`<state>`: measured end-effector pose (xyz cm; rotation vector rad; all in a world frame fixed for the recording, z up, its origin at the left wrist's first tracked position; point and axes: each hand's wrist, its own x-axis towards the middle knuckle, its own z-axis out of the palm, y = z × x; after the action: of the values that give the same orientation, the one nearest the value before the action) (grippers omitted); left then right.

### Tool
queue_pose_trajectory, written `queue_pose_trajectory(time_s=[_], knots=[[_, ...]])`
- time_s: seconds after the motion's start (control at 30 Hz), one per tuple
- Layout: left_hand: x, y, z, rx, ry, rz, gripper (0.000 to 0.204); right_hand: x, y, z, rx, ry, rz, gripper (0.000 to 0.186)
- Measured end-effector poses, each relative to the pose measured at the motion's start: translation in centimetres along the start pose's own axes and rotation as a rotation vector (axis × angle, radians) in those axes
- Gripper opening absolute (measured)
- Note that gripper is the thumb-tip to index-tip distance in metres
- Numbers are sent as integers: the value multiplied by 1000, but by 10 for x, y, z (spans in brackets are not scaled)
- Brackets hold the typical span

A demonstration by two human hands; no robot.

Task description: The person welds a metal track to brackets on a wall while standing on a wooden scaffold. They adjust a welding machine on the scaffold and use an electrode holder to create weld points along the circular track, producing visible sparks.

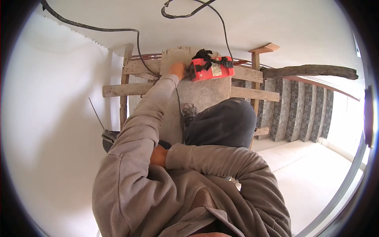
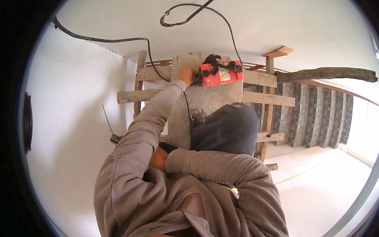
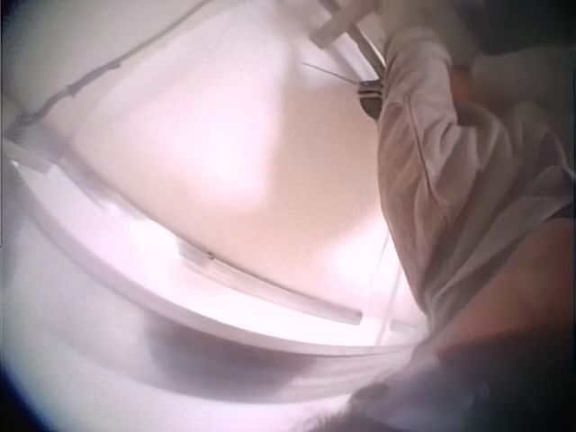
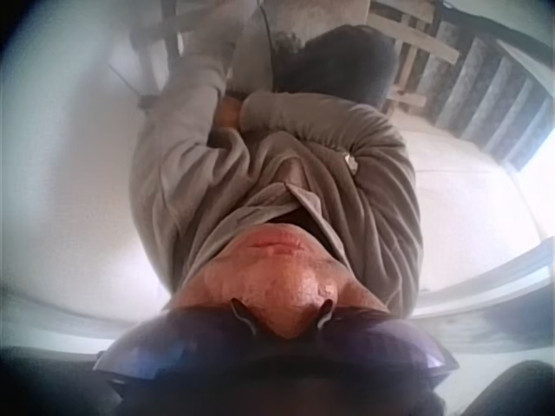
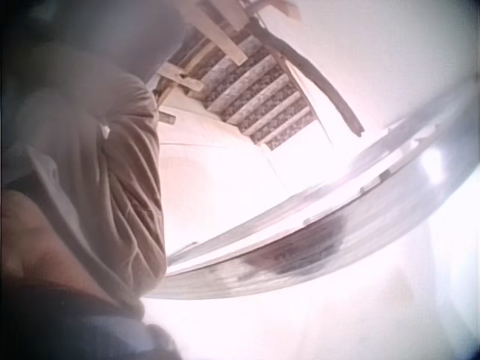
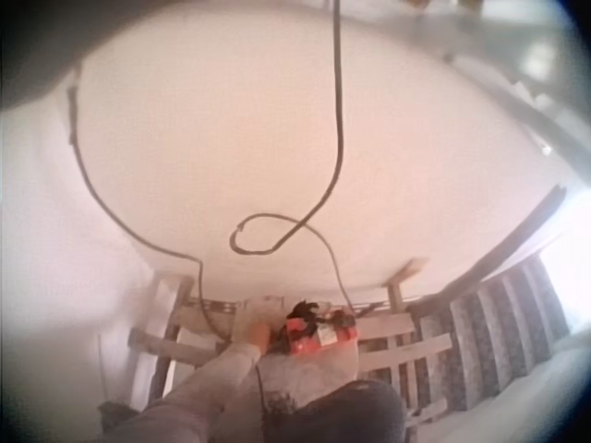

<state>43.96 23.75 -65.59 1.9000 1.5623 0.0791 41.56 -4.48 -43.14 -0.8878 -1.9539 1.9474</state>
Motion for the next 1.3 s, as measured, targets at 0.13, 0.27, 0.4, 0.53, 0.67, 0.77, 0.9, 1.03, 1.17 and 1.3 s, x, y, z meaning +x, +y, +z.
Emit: queue_pose_trajectory(time_s=[0.13,0.27,0.4,0.53,0.67,0.77,0.9,1.03,1.17,1.3], knots=[[2,-26,19,32,223,62,25,-10,-4,13,21,73,-77,67],[10,-31,19,25,164,51,35,0,12,19,-300,-43,-43,57],[12,-50,-3,35,-82,12,41,1,2,19,-172,200,-240,48],[5,-35,-6,-68,-43,-4,36,0,5,8,-98,217,-147,49],[0,-33,-7,52,27,-37,28,-5,3,10,-81,108,-92,54],[0,-22,-1,133,37,-23,28,-6,15,19,-41,196,-121,57],[1,-20,17,123,103,-112,36,-8,21,17,-110,277,-330,61],[5,-64,-9,89,44,-56,36,-2,0,19,-284,271,-532,56],[-4,-47,-91,294,-189,-25,41,11,-18,10,-55,138,-303,47],[-65,65,-221,521,-386,315,30,20,-44,-25,-173,136,80,43]])
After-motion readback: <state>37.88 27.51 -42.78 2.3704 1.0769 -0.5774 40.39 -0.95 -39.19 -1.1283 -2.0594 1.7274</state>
